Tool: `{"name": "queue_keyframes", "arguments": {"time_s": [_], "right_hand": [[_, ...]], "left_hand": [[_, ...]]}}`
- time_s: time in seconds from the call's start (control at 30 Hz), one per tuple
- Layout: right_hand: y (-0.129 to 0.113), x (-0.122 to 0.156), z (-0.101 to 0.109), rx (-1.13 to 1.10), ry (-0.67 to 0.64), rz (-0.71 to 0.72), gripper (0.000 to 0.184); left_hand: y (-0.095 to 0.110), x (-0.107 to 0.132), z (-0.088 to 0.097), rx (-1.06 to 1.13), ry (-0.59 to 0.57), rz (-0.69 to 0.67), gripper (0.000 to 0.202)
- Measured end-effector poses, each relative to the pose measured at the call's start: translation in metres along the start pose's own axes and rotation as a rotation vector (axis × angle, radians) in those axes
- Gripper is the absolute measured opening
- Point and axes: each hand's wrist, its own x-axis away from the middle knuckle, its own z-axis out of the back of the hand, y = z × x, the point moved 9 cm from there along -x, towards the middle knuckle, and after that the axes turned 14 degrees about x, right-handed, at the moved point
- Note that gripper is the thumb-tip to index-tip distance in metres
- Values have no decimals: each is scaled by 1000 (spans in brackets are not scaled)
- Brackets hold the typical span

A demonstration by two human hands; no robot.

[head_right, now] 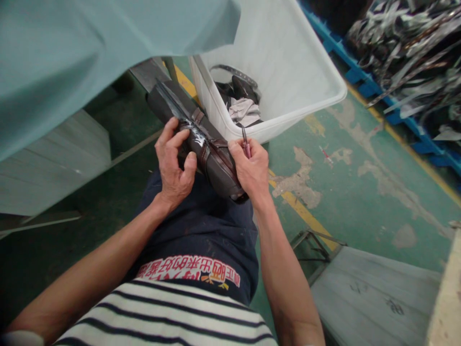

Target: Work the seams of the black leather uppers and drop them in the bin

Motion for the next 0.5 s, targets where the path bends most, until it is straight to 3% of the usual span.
{"name": "queue_keyframes", "arguments": {"time_s": [0.17, 0.5], "right_hand": [[19, 4, -9, -104, -42, -101, 40], [22, 6, -12, -162, -55, -132, 36]], "left_hand": [[3, 4, 1, -39, -3, -105, 49], [-5, 14, 0, 3, -18, 26, 56]]}}
